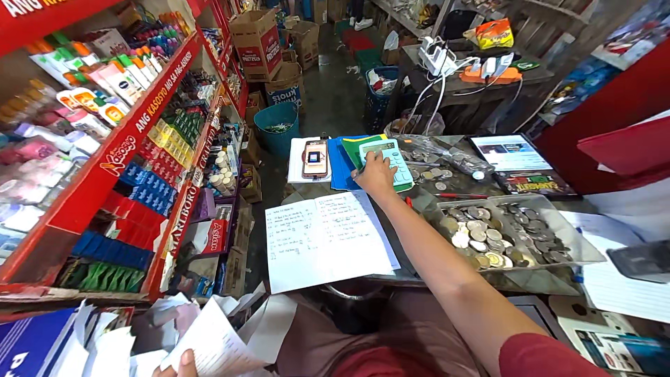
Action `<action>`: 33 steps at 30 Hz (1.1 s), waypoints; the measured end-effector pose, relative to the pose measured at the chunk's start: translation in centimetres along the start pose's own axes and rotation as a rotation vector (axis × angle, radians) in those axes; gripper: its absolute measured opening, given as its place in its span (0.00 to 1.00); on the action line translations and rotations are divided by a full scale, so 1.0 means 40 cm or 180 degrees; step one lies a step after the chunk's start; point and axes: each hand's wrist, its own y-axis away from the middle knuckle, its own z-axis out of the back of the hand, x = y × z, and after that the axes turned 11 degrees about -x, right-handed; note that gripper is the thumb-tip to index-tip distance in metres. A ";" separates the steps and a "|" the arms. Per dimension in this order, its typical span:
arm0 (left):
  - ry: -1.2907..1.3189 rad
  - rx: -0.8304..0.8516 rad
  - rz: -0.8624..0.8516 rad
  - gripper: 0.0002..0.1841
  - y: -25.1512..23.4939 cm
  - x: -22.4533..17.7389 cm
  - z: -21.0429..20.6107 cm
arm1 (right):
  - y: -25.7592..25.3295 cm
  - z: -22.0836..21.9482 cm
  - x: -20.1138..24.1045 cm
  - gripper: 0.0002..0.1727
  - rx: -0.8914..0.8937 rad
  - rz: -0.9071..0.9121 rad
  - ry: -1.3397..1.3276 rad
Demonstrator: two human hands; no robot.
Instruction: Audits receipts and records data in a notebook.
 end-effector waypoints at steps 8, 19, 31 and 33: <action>-0.0061 -0.0008 -0.0036 0.12 -0.004 0.006 -0.011 | -0.025 0.045 -0.007 0.28 0.0247 -0.0134 0.0008; 0.0003 -0.0054 0.0023 0.11 -0.008 0.017 0.007 | 0.023 -0.059 0.002 0.17 0.0290 0.1349 -0.0116; -0.0116 -0.0008 0.0040 0.12 -0.013 0.011 0.000 | 0.008 -0.032 0.080 0.21 0.0442 0.0186 0.0230; -0.0123 -0.0009 -0.0008 0.12 -0.014 0.012 -0.004 | 0.003 -0.021 0.093 0.22 0.0561 -0.0072 0.0171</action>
